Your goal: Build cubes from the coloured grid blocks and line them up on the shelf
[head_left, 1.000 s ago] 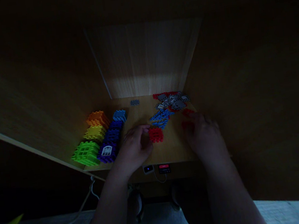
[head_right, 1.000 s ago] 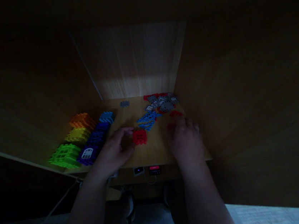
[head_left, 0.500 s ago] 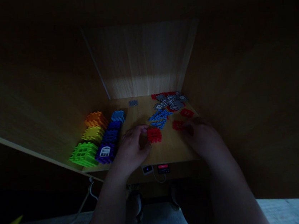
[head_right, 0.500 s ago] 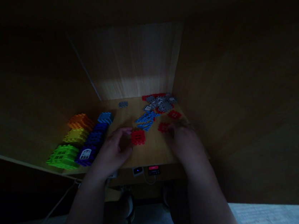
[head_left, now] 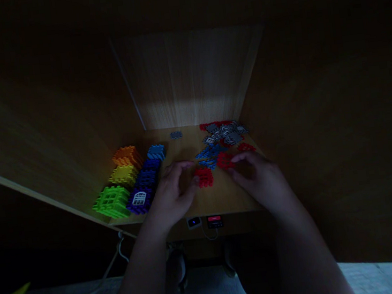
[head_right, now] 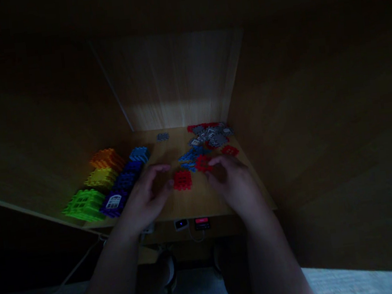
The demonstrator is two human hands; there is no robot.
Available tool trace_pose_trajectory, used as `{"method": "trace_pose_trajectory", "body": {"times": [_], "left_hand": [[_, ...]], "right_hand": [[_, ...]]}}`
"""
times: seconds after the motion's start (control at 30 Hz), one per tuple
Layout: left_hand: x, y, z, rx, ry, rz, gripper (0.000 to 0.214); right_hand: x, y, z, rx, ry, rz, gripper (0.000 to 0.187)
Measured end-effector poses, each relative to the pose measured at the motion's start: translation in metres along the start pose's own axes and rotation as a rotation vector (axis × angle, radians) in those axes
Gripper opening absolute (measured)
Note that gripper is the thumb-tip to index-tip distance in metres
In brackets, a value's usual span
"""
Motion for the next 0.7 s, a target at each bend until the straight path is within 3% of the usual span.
{"method": "trace_pose_trajectory", "body": {"times": [0.13, 0.27, 0.53, 0.7], "left_hand": [[-0.005, -0.009, 0.0, -0.11, -0.008, -0.085, 0.028], [-0.009, -0.006, 0.007, -0.3, -0.058, -0.08, 0.026], [-0.008, 0.0, 0.01, -0.435, -0.068, -0.048, 0.025], [-0.01, -0.002, 0.005, -0.416, -0.023, -0.013, 0.025]], "right_hand": [[-0.003, 0.006, 0.04, 0.186, -0.2, 0.035, 0.014], [-0.007, 0.018, 0.065, 0.312, -0.304, 0.098, 0.018], [-0.006, 0.016, 0.065, 0.31, -0.301, -0.01, 0.019], [-0.003, 0.022, 0.062, 0.332, -0.283, 0.006, 0.027]]}}
Point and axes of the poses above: each hand's wrist, its own x-axis towards the middle knuckle, its own y-axis out of the palm, z = x × y, the point moved 7 cm from there along x, towards the middle knuckle, and after that the axes turned 4 degrees about z, right-handed, at the moved point
